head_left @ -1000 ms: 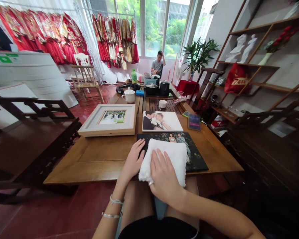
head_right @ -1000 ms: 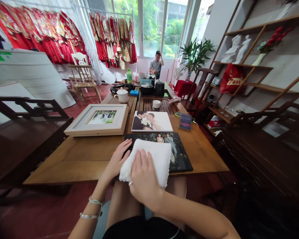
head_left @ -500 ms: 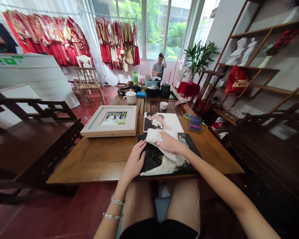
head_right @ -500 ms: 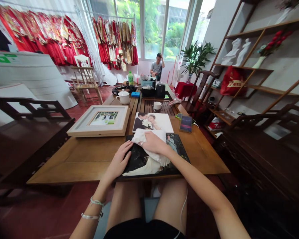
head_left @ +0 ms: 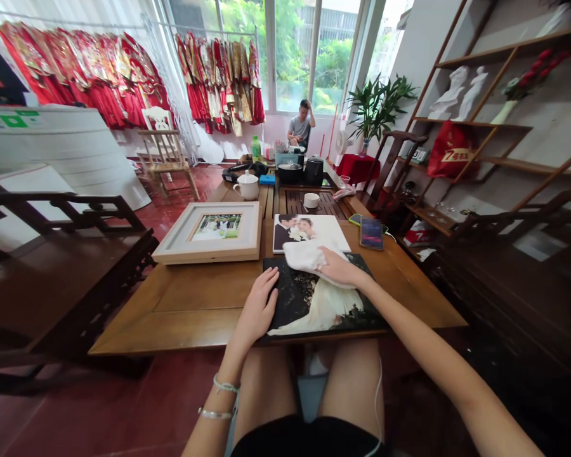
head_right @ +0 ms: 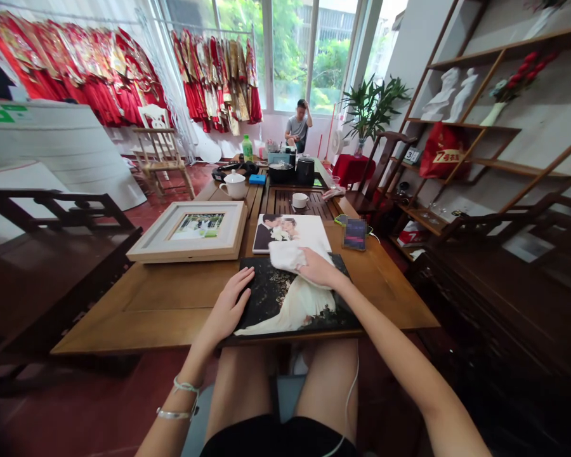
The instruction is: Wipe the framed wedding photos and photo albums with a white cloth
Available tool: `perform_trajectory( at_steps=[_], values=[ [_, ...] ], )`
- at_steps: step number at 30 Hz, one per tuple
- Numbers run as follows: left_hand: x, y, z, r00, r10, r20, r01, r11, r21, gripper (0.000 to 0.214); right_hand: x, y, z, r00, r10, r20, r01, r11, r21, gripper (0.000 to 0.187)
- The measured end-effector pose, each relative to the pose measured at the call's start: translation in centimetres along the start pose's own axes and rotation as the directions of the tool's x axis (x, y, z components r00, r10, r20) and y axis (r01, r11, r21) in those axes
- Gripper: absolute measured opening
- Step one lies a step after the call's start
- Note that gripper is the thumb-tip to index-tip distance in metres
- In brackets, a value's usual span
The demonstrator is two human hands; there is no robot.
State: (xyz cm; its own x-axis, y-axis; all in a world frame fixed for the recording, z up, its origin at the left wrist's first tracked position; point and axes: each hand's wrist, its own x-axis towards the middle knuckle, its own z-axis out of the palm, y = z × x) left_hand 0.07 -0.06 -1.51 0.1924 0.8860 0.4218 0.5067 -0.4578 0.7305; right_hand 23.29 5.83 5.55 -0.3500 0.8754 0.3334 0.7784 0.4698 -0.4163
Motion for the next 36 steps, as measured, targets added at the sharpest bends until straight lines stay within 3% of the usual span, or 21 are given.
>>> perform_trajectory(
  at_steps=[5,8,11,14,18,20,22,27,30,33,36],
  values=[
    [0.0,0.2,-0.2,1.0,-0.012,0.007,0.012,1.0,-0.006,0.041,-3.1,6.4,-3.1,0.996,0.082,0.024,-0.083,0.996,0.026,0.051],
    [0.0,0.2,-0.2,1.0,-0.003,0.008,0.003,1.0,0.0,0.04,-5.4,7.0,-3.7,0.997,0.078,0.017,-0.079,0.996,0.034,0.059],
    [0.0,0.1,-0.2,1.0,0.002,0.008,-0.002,1.0,0.008,0.04,-8.3,4.0,-3.1,0.999,-0.013,0.046,0.014,1.0,-0.026,0.066],
    [0.0,0.0,-0.2,1.0,0.002,0.009,-0.002,1.0,0.02,0.04,-11.1,-1.3,-1.7,0.983,-0.142,0.118,0.149,0.987,-0.057,0.075],
    [0.0,-0.3,-0.2,1.0,0.017,0.026,-0.018,1.0,0.02,0.042,-12.7,-7.3,-0.2,0.857,-0.399,0.327,0.411,0.911,0.035,0.078],
    [0.0,-0.4,-0.3,0.999,0.023,0.041,-0.023,1.0,0.016,0.042,-12.3,-8.1,0.0,0.851,-0.404,0.335,0.408,0.911,0.061,0.073],
    [0.0,-0.4,-0.3,0.999,0.015,0.04,-0.016,1.0,0.022,0.042,-11.0,-7.0,-0.1,0.893,-0.335,0.3,0.332,0.941,0.061,0.071],
    [0.0,0.1,-0.3,1.0,0.0,0.023,-0.001,1.0,0.028,0.04,-6.6,-0.2,-1.5,0.988,-0.036,0.151,0.051,0.994,-0.093,0.065],
    [0.0,0.3,-0.3,1.0,-0.002,0.026,0.001,1.0,0.022,0.04,-4.5,1.9,-1.8,0.992,0.104,0.077,-0.086,0.975,-0.206,0.059],
    [0.0,0.1,-0.3,1.0,0.0,0.021,-0.001,1.0,0.029,0.04,-3.2,0.8,-0.8,0.992,0.086,0.087,-0.064,0.971,-0.23,0.056],
    [0.0,-0.1,-0.2,1.0,0.008,0.016,-0.009,0.999,0.038,0.041,-3.0,-2.4,1.0,0.991,0.005,0.135,0.025,0.975,-0.223,0.055]
  ],
)
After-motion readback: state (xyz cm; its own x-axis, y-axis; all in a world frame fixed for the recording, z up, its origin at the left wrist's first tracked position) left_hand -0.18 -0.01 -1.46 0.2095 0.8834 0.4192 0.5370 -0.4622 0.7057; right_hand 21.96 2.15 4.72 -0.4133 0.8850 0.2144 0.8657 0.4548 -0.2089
